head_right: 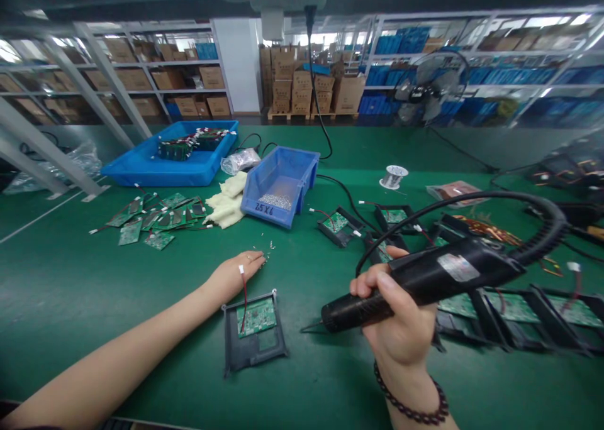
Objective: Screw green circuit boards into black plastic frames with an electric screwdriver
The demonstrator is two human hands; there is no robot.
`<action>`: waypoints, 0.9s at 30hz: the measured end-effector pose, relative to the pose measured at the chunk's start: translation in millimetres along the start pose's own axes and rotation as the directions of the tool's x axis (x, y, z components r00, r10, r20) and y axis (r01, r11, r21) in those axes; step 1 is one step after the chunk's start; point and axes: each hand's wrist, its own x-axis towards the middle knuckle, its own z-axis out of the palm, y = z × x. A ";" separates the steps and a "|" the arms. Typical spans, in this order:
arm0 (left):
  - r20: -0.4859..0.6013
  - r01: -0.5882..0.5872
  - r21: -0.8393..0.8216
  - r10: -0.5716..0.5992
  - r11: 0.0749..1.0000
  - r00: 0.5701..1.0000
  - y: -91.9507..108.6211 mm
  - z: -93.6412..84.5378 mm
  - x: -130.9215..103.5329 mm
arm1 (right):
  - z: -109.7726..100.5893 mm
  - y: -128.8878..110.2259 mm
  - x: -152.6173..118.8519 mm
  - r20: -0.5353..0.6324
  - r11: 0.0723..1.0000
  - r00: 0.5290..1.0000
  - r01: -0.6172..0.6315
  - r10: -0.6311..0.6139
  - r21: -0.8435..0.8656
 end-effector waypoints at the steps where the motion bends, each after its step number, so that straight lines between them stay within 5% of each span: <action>1: -0.006 0.009 -0.001 -0.009 1.000 1.000 0.3 -1.5 -3.2 | -0.1 -0.3 -0.3 0.003 1.000 1.000 0.000 0.000 0.000; 15: -0.148 0.217 -0.189 -0.246 0.958 0.958 -3.3 -30.9 -17.0 | 6.7 -14.7 -5.0 -0.054 0.998 0.997 0.063 -0.063 0.002; 27: -0.095 0.333 -0.281 -0.371 0.900 0.924 -7.8 -31.6 -27.7 | 35.6 -55.4 -32.8 0.180 0.982 0.965 0.184 -0.190 0.053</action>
